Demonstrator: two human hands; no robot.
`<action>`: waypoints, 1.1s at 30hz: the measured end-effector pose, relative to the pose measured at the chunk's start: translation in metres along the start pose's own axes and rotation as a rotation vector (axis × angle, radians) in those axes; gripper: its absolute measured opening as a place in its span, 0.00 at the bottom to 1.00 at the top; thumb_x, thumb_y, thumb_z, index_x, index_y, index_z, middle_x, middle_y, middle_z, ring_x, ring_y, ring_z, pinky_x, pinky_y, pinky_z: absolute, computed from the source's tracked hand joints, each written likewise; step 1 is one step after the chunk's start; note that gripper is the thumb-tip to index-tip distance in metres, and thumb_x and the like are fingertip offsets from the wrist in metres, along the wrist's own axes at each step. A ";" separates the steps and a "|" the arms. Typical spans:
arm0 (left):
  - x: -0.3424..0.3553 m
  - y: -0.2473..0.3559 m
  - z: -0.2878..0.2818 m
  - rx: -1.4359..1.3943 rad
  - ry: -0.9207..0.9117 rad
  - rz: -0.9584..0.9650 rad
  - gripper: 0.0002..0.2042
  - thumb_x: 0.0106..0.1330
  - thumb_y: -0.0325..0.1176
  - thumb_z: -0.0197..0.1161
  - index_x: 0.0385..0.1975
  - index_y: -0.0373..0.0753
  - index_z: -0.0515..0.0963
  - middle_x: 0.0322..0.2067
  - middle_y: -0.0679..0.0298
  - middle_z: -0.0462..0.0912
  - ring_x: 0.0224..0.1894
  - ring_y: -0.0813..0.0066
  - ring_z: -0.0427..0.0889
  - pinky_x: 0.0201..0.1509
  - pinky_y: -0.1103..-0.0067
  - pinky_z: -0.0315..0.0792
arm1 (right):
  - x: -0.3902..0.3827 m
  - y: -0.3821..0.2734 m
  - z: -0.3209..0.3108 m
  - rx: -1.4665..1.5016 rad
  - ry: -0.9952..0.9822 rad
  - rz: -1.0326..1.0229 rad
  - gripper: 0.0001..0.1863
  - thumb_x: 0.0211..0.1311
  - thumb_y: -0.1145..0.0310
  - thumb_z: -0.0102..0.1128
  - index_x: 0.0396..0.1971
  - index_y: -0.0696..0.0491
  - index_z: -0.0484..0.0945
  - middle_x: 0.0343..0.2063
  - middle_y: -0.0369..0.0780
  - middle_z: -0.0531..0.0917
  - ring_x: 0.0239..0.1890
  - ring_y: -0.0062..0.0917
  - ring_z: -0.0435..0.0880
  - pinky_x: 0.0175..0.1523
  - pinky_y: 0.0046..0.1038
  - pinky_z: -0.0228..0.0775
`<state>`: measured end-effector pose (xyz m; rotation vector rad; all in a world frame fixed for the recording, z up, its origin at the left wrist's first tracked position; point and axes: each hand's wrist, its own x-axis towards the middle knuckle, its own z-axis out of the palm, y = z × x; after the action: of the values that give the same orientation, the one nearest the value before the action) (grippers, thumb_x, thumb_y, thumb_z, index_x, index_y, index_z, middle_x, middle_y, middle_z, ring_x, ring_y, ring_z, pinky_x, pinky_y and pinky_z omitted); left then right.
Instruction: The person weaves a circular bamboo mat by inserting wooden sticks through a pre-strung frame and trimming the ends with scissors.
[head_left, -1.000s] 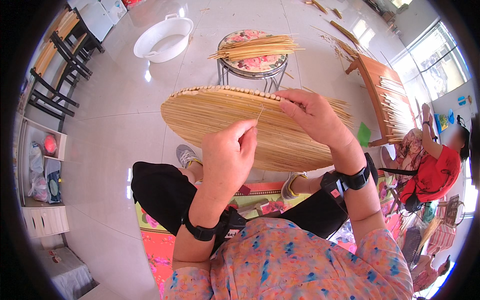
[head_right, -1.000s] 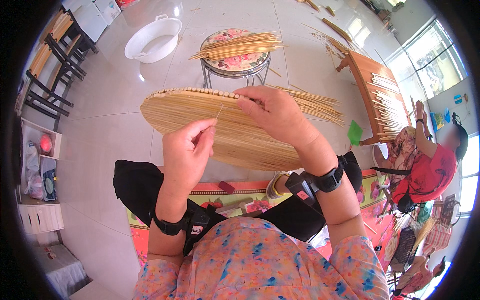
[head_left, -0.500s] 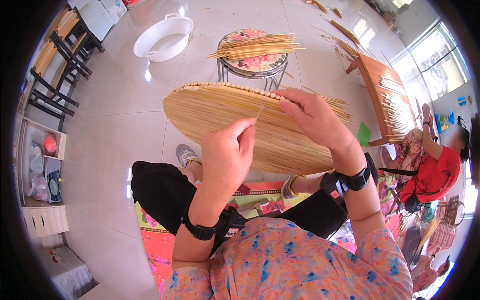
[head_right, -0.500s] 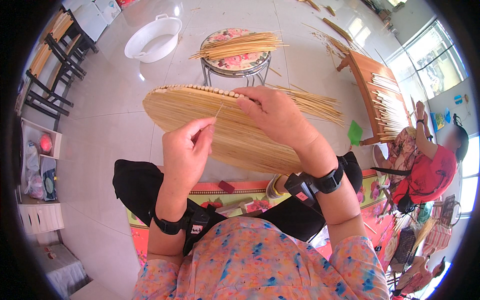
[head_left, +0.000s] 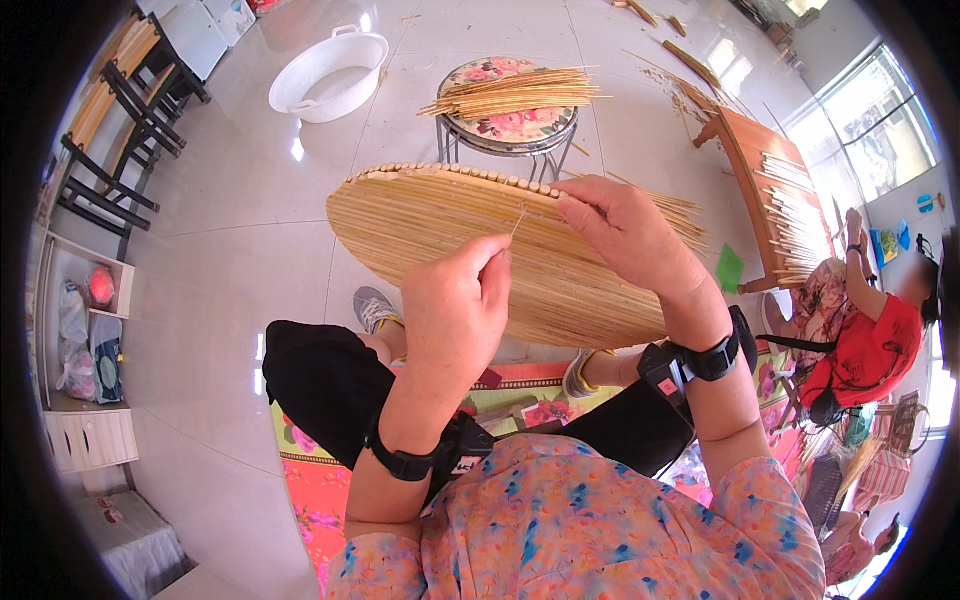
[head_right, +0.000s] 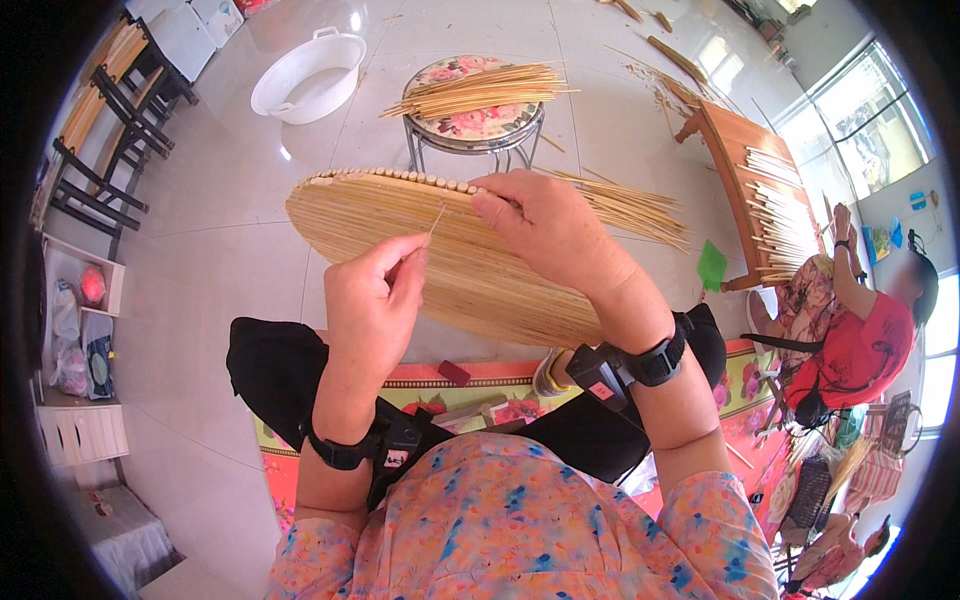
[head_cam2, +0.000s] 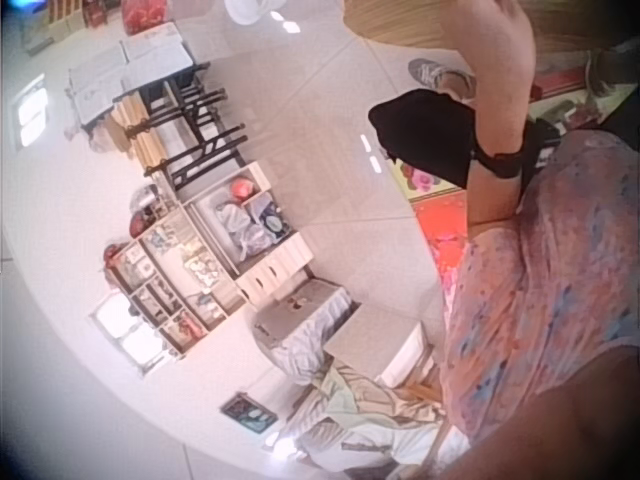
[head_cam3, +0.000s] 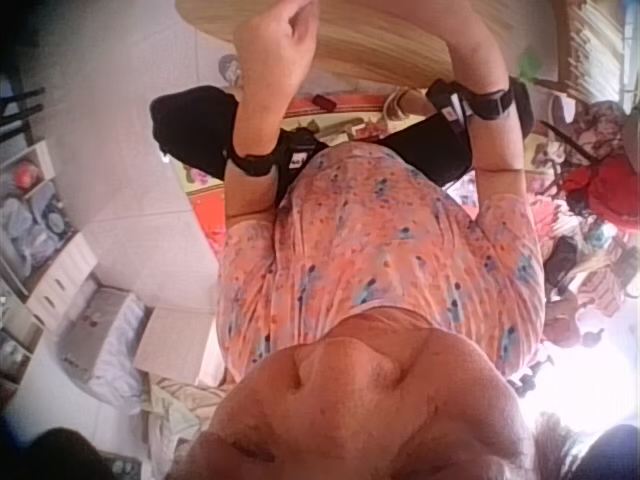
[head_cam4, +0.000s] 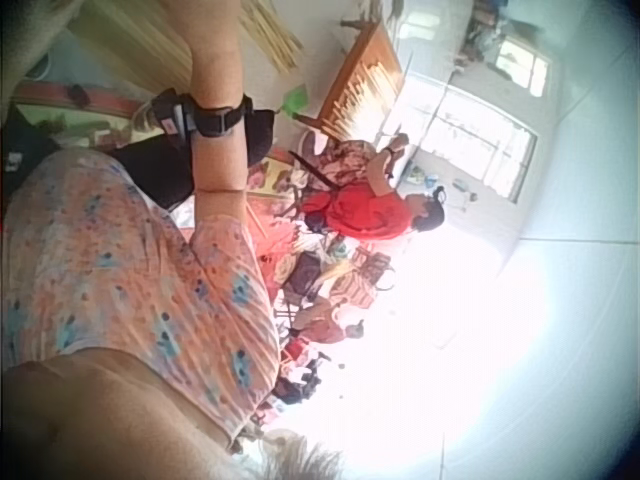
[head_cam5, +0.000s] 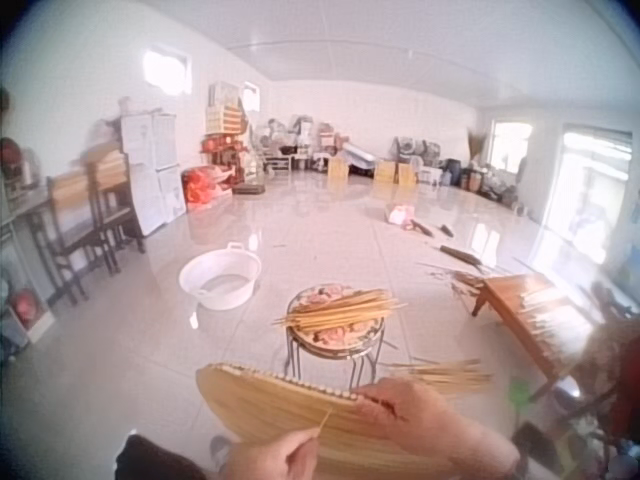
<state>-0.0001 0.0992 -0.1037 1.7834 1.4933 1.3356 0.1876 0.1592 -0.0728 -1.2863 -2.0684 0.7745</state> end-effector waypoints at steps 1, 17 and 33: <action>0.000 0.000 0.000 -0.004 0.001 0.003 0.04 0.58 0.23 0.63 0.32 0.33 0.80 0.17 0.52 0.78 0.18 0.59 0.79 0.21 0.74 0.69 | 0.000 0.001 0.001 0.000 -0.001 0.000 0.17 0.63 0.63 0.54 0.43 0.60 0.78 0.31 0.52 0.81 0.34 0.40 0.81 0.41 0.31 0.72; 0.000 -0.002 0.002 -0.045 -0.016 -0.030 0.06 0.62 0.24 0.61 0.37 0.32 0.81 0.13 0.63 0.76 0.15 0.84 0.73 0.20 0.84 0.65 | 0.003 0.008 0.002 0.031 0.023 -0.026 0.16 0.63 0.63 0.54 0.43 0.59 0.79 0.33 0.50 0.82 0.35 0.37 0.82 0.43 0.30 0.72; -0.001 0.002 0.005 -0.041 0.004 -0.044 0.06 0.62 0.25 0.61 0.36 0.33 0.81 0.12 0.64 0.74 0.15 0.85 0.70 0.20 0.84 0.64 | 0.003 0.012 -0.001 0.106 -0.027 -0.018 0.16 0.64 0.62 0.55 0.44 0.60 0.79 0.32 0.47 0.82 0.35 0.30 0.81 0.43 0.27 0.72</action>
<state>0.0054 0.0992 -0.1042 1.7133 1.4880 1.3394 0.1940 0.1665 -0.0809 -1.2033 -2.0290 0.8858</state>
